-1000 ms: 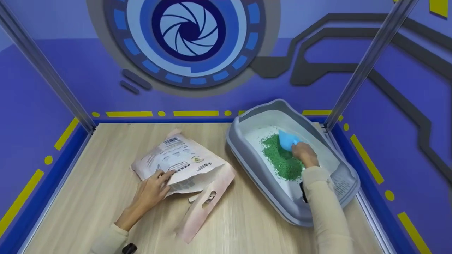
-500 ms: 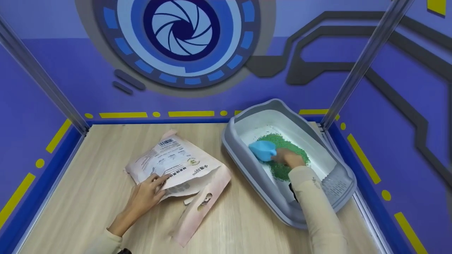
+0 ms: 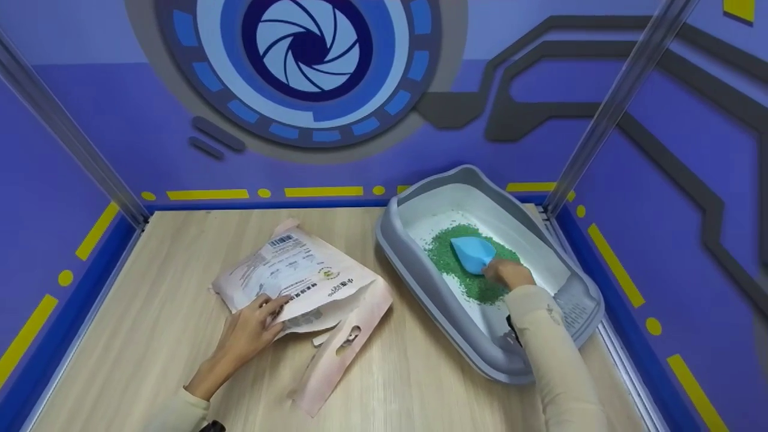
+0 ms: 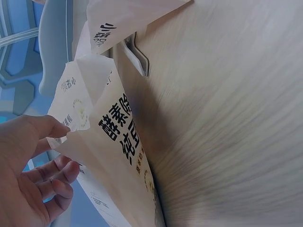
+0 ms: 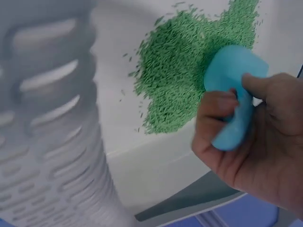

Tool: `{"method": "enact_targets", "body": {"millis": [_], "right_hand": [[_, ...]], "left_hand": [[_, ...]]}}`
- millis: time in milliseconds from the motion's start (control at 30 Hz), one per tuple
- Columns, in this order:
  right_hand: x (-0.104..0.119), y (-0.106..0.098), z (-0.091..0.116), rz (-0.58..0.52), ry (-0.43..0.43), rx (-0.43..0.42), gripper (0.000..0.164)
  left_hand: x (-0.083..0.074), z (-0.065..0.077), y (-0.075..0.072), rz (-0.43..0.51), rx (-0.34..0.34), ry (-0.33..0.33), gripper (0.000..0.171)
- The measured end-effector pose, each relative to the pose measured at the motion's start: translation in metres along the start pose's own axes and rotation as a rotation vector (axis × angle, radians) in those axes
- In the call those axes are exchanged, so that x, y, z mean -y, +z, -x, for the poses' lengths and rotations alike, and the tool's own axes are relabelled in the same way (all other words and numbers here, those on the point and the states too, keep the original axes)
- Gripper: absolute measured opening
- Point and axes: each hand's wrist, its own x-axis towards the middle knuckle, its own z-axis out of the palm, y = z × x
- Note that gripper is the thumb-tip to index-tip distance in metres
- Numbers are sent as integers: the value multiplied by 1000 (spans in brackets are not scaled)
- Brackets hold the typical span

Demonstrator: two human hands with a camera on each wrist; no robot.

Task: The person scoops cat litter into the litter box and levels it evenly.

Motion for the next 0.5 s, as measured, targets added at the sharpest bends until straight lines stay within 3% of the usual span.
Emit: {"method": "enact_targets", "body": {"millis": [67,233,333,433,500], "right_hand": [[1,-2,9,40,72,70,40],[7,-7,31,30,272,115,40],[9,-15,39,23,265,190,35],[4,-25,42,-3,187,250,36],[-1,-31,41,-67,134,233,41]], "left_hand": [[0,0,-2,-4,4,-2,45],[0,-1,-5,-8,19,-6,46],[0,-1,-5,-4,26,-12,47],[1,-1,-5,-3,29,-21,46],[1,-2,-5,-3,33,-23,46]]}}
